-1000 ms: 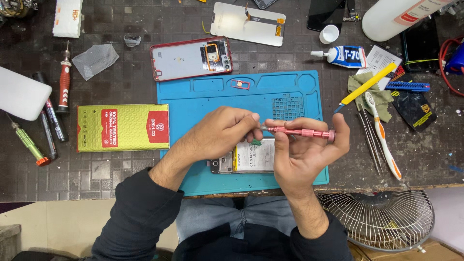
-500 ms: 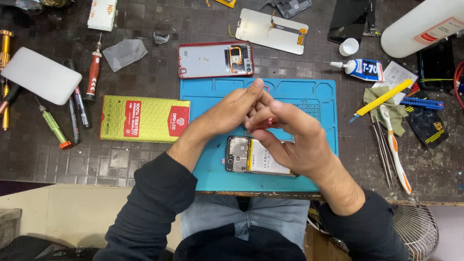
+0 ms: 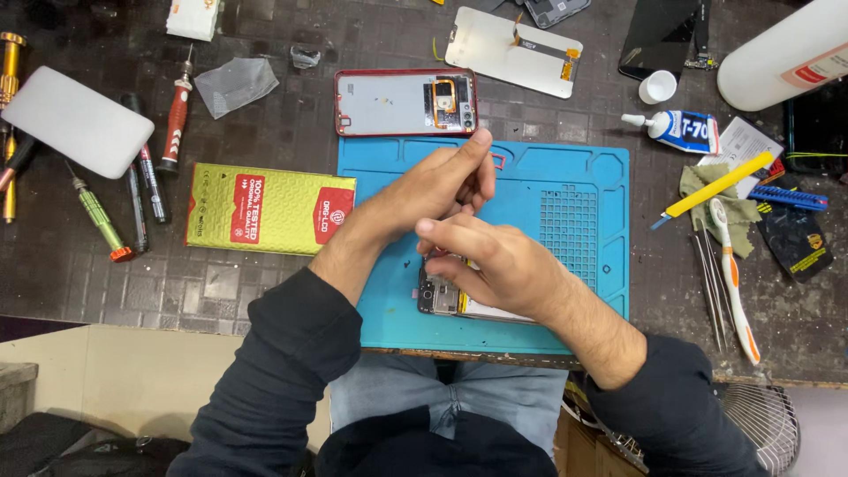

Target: The person disassembles a smartphone by removing the back cover and unscrewing internal components. They use a screwdriver to remove screws from the motherboard area and then use tweezers to handle small parts. The person then places a new back cover onto the phone and secures it.

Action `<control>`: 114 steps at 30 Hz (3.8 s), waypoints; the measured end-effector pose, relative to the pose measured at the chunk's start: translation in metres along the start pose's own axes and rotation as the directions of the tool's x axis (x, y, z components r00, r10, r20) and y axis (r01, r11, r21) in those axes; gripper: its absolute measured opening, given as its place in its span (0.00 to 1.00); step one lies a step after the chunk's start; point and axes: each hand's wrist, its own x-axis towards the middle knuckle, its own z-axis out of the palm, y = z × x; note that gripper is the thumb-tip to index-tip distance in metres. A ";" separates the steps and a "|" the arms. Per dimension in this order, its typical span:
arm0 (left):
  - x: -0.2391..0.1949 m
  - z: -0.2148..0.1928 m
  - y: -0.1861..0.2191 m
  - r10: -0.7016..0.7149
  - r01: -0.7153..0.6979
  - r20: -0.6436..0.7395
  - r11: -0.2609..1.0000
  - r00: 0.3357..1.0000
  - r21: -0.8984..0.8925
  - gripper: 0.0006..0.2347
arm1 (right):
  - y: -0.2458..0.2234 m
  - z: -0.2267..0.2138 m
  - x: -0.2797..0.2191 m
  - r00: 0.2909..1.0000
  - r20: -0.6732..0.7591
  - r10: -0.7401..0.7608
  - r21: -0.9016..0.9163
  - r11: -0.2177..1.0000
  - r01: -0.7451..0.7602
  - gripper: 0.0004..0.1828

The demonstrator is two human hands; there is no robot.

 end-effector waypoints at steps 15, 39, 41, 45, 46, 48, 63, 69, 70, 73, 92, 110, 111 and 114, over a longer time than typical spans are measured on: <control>-0.001 0.004 0.003 -0.059 0.058 -0.015 0.998 0.998 -0.004 0.30 | -0.001 0.004 0.000 0.996 0.069 0.058 -0.057 0.997 -0.054 0.34; 0.008 -0.003 -0.009 -0.104 0.103 -0.009 0.991 0.994 -0.080 0.31 | -0.069 -0.044 0.067 0.834 0.322 0.448 -0.594 0.781 -0.190 0.17; 0.006 -0.003 -0.010 -0.054 0.054 -0.014 0.998 0.998 0.012 0.31 | -0.067 -0.041 0.067 0.784 0.333 0.524 -0.659 0.724 -0.204 0.19; 0.006 -0.005 -0.007 -0.003 0.004 -0.021 0.998 1.000 0.063 0.32 | -0.068 -0.025 0.067 0.910 0.194 0.366 -0.612 0.771 -0.179 0.17; 0.006 -0.003 -0.008 -0.019 0.020 -0.018 0.999 1.000 0.036 0.32 | -0.070 -0.024 0.065 0.956 0.118 0.268 -0.562 0.812 -0.158 0.15; 0.006 -0.001 -0.009 -0.054 0.054 -0.015 0.998 0.998 -0.015 0.31 | -0.070 -0.029 0.063 0.942 0.159 0.295 -0.539 0.825 -0.168 0.14; 0.004 -0.001 -0.009 -0.062 0.061 -0.011 0.997 0.998 -0.040 0.31 | -0.070 -0.031 0.070 0.761 0.255 0.597 -0.676 0.673 -0.301 0.23; 0.000 0.004 -0.005 -0.079 0.078 -0.040 0.996 0.996 -0.039 0.31 | -0.073 -0.038 0.067 0.855 0.242 0.459 -0.595 0.766 -0.243 0.22; 0.001 0.004 -0.005 -0.088 0.086 -0.039 0.995 0.995 -0.046 0.30 | -0.072 -0.040 0.067 0.877 0.248 0.412 -0.558 0.801 -0.218 0.22; -0.001 0.004 -0.004 -0.087 0.085 -0.047 0.996 0.995 -0.036 0.30 | -0.073 -0.033 0.070 0.734 0.255 0.630 -0.705 0.640 -0.304 0.20; -0.030 -0.012 0.036 0.635 0.037 -0.574 0.654 0.518 0.756 0.13 | -0.079 -0.070 0.074 0.817 0.281 0.503 -0.538 0.788 -0.300 0.16; -0.032 -0.039 0.030 0.708 0.391 -0.502 0.333 0.497 0.858 0.05 | -0.084 -0.114 0.075 0.865 0.007 0.501 -0.529 0.736 -0.422 0.15; -0.032 -0.039 0.029 0.704 0.401 -0.505 0.328 0.499 0.855 0.05 | -0.085 -0.114 0.075 0.868 0.007 0.497 -0.526 0.740 -0.420 0.15; -0.030 -0.038 0.028 0.711 0.416 -0.490 0.297 0.505 0.860 0.05 | -0.085 -0.115 0.074 0.842 -0.003 0.539 -0.554 0.700 -0.450 0.16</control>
